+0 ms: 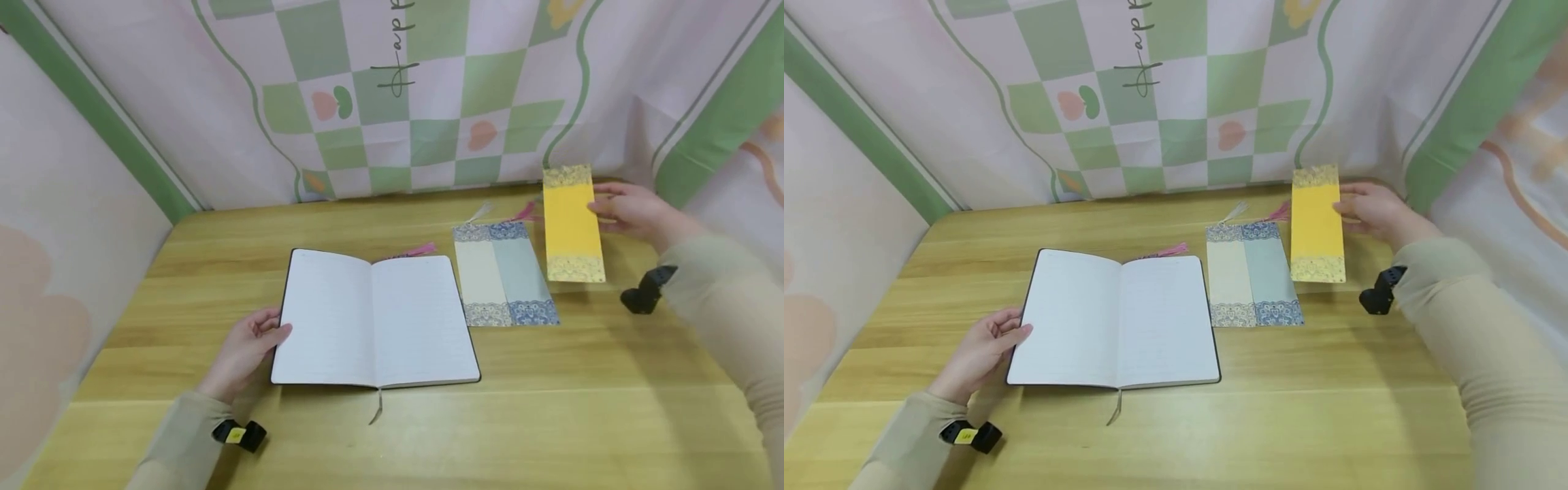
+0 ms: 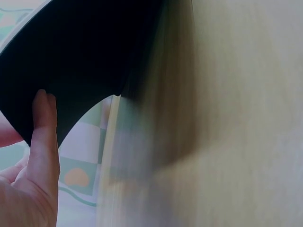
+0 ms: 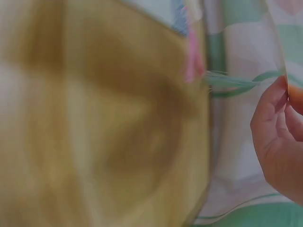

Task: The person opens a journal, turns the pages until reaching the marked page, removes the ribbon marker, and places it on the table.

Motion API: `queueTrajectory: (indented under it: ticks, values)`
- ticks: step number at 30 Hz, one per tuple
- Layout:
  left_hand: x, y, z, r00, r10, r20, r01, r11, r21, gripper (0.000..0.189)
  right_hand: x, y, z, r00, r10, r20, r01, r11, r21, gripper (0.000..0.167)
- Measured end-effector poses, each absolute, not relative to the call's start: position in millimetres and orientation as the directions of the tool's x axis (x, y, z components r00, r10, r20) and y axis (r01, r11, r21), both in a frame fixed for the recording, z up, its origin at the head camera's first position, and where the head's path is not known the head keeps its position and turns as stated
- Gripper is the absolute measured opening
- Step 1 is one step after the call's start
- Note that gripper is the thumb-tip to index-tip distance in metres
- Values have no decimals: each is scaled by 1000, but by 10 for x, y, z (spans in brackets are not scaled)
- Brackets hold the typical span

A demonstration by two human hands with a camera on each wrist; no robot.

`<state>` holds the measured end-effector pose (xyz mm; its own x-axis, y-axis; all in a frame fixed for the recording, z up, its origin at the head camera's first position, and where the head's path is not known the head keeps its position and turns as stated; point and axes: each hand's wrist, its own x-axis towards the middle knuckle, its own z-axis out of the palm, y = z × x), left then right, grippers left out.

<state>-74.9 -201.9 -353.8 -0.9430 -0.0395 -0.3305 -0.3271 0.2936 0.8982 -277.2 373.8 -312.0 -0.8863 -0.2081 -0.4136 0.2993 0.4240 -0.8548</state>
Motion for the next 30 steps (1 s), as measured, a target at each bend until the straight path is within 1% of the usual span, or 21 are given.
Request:
queueTrajectory:
  ticks: [4, 6, 13, 16, 20, 30]
  values:
    - [-758, -2021, -3541, -939, -47, -340, -337, 312, 888, 41, -2712, 3876, -3369, -868, -230, -440, 289, 487, -824, 73]
    - [-766, -2018, -3542, -937, -51, -346, -344, 319, 883, 40, -2686, 3902, -3461, -861, -244, -446, 284, 497, -820, 72]
    - [-775, -2017, -3547, -941, -41, -335, -330, 317, 889, 39, -2632, 3938, -3675, -837, -287, -467, 316, 444, -839, 71]
    - [-777, -2022, -3545, -943, -41, -331, -326, 323, 888, 38, -2612, 3933, -3711, -832, -288, -474, 313, 462, -830, 70]
    - [-775, -2028, -3542, -942, -47, -333, -330, 315, 890, 38, -2582, 3882, -3716, -848, -261, -460, 276, 524, -806, 71]
    - [-763, -2025, -3540, -935, -61, -349, -350, 307, 885, 39, -2550, 3756, -3703, -888, -200, -415, 215, 616, -758, 74]
